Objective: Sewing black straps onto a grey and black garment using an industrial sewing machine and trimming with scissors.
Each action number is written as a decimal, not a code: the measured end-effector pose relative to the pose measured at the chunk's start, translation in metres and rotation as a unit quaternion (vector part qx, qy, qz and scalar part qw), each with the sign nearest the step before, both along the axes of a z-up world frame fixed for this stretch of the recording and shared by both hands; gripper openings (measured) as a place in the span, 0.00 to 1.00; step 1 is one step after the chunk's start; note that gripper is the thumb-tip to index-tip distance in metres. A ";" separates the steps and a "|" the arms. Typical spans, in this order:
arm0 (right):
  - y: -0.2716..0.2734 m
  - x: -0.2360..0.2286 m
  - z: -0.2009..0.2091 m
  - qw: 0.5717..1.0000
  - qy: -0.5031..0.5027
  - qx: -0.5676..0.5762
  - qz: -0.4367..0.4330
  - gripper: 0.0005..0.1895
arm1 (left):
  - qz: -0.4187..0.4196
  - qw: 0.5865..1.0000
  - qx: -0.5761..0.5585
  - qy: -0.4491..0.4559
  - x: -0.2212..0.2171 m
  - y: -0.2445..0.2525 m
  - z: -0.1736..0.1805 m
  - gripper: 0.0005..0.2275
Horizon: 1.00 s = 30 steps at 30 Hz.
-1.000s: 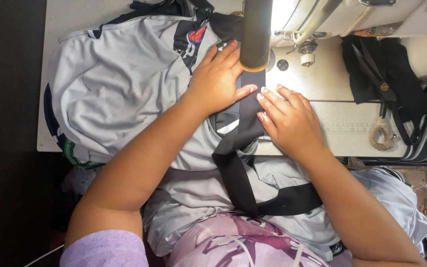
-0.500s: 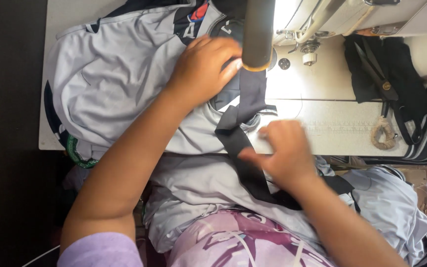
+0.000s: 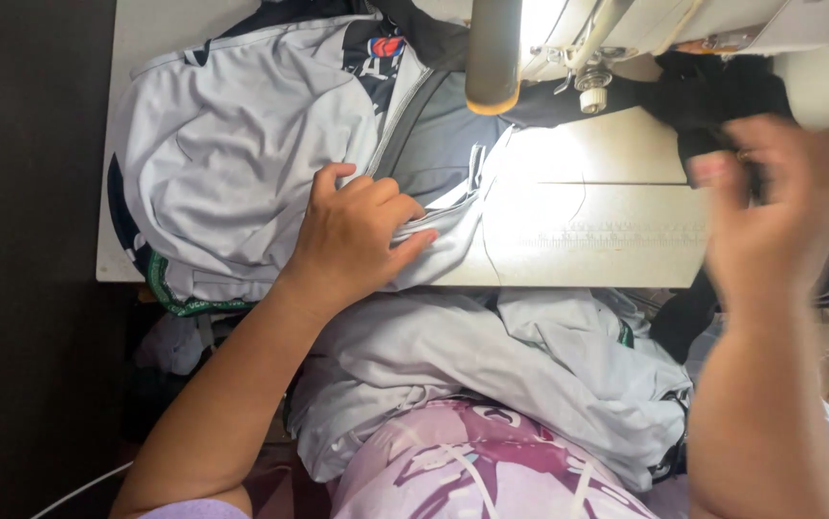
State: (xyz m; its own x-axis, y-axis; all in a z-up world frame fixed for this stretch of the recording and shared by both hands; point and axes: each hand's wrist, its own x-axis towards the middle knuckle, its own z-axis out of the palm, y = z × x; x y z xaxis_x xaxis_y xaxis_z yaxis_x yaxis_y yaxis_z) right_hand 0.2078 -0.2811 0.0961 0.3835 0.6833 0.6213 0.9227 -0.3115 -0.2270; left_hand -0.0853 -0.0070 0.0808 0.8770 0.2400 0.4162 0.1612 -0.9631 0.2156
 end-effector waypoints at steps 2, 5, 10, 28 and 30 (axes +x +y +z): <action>0.034 -0.038 -0.003 0.994 0.040 -0.007 0.100 0.12 | -0.010 1.000 -0.013 -0.005 0.002 -0.009 0.008 0.10; 0.075 -0.061 -0.028 0.977 0.047 -0.008 0.208 0.07 | -0.023 0.999 -0.036 -0.024 0.008 -0.014 0.008 0.08; 0.099 -0.076 -0.056 0.980 0.072 -0.035 0.180 0.21 | -0.015 0.997 -0.056 -0.047 0.012 -0.015 0.006 0.06; 0.030 -0.105 0.035 0.974 0.192 -0.001 0.124 0.10 | -0.013 0.998 -0.013 -0.066 0.079 -0.072 0.008 0.27; 0.032 -0.120 0.042 0.939 0.245 -0.046 0.237 0.05 | 0.032 0.992 -0.022 -0.119 0.089 -0.071 -0.003 0.06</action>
